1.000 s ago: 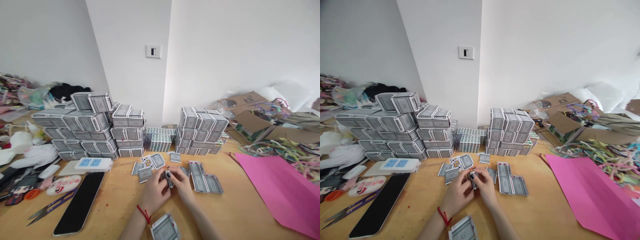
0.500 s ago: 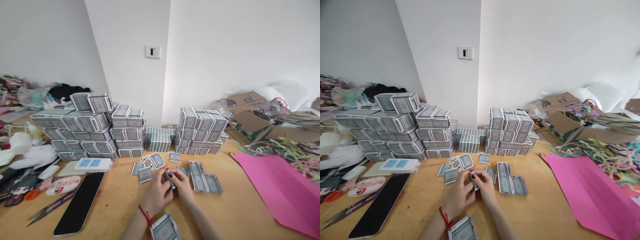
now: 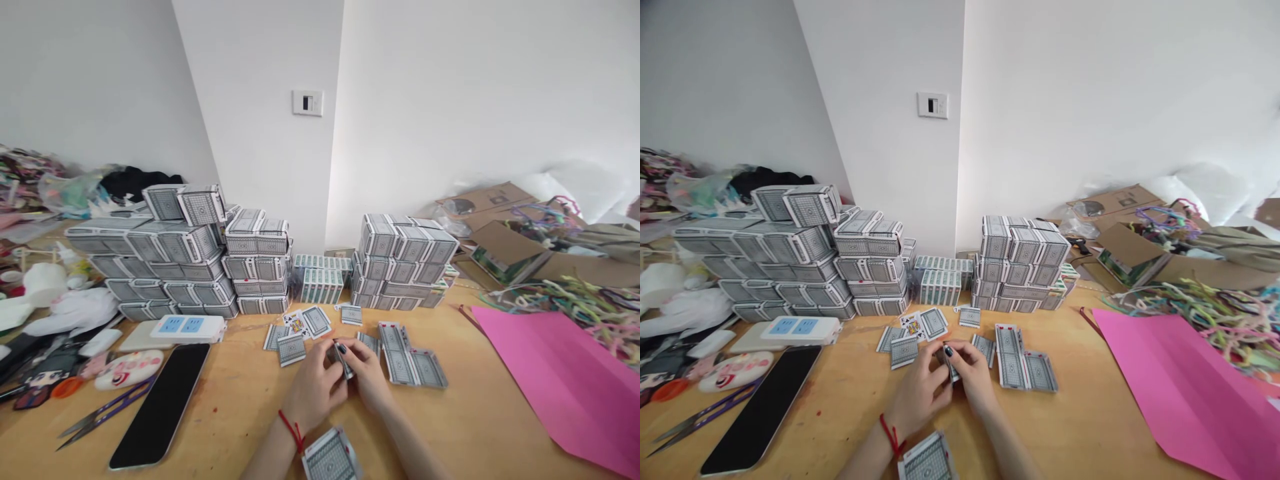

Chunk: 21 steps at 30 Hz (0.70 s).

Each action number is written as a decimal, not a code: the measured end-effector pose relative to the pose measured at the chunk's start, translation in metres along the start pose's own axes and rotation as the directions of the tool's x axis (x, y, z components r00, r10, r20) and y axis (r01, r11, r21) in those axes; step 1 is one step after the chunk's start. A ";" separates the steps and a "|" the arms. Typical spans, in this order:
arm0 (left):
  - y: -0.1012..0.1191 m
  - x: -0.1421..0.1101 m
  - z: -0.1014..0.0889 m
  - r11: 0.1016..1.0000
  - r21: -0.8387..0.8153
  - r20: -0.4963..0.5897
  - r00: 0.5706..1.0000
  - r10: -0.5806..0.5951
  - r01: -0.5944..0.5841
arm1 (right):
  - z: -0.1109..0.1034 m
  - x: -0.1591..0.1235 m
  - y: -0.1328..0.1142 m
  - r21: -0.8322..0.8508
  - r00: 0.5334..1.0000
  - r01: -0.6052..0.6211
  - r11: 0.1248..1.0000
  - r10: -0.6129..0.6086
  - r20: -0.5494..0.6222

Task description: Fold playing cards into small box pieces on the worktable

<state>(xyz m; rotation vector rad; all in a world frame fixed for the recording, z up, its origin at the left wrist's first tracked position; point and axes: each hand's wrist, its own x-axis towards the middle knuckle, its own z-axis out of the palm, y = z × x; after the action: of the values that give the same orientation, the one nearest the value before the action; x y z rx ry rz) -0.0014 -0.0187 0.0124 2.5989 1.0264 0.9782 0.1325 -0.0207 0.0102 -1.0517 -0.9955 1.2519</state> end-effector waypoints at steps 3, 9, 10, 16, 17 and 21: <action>0.000 0.000 0.000 1.000 0.004 0.002 1.000 0.004 -0.004 | 0.001 0.000 -0.001 0.030 1.000 -0.023 0.999 0.022 0.013; 0.000 -0.001 0.000 1.000 0.013 0.000 1.000 0.023 -0.023 | -0.001 0.000 0.000 0.037 0.999 -0.043 0.998 0.041 0.034; 0.000 -0.002 0.000 1.000 0.017 0.003 1.000 0.025 -0.025 | -0.001 0.001 0.000 0.032 0.999 -0.044 0.999 0.043 0.033; 0.000 -0.001 -0.001 0.998 0.040 -0.022 0.999 0.040 -0.039 | 0.000 0.002 0.000 -0.004 0.996 -0.075 0.997 0.075 0.040; 0.001 -0.001 -0.001 0.998 0.046 -0.024 0.999 0.045 -0.044 | 0.001 0.001 -0.001 0.009 0.995 -0.090 0.996 0.089 0.051; 0.003 0.000 -0.003 0.997 0.067 -0.037 0.998 0.050 -0.048 | 0.003 0.000 -0.003 0.112 0.980 -0.162 0.980 0.146 0.134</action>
<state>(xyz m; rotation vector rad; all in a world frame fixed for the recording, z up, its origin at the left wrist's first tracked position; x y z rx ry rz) -0.0018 -0.0211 0.0161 2.6801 1.0254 1.0274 0.1305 -0.0208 0.0137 -0.9788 -0.9322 1.5029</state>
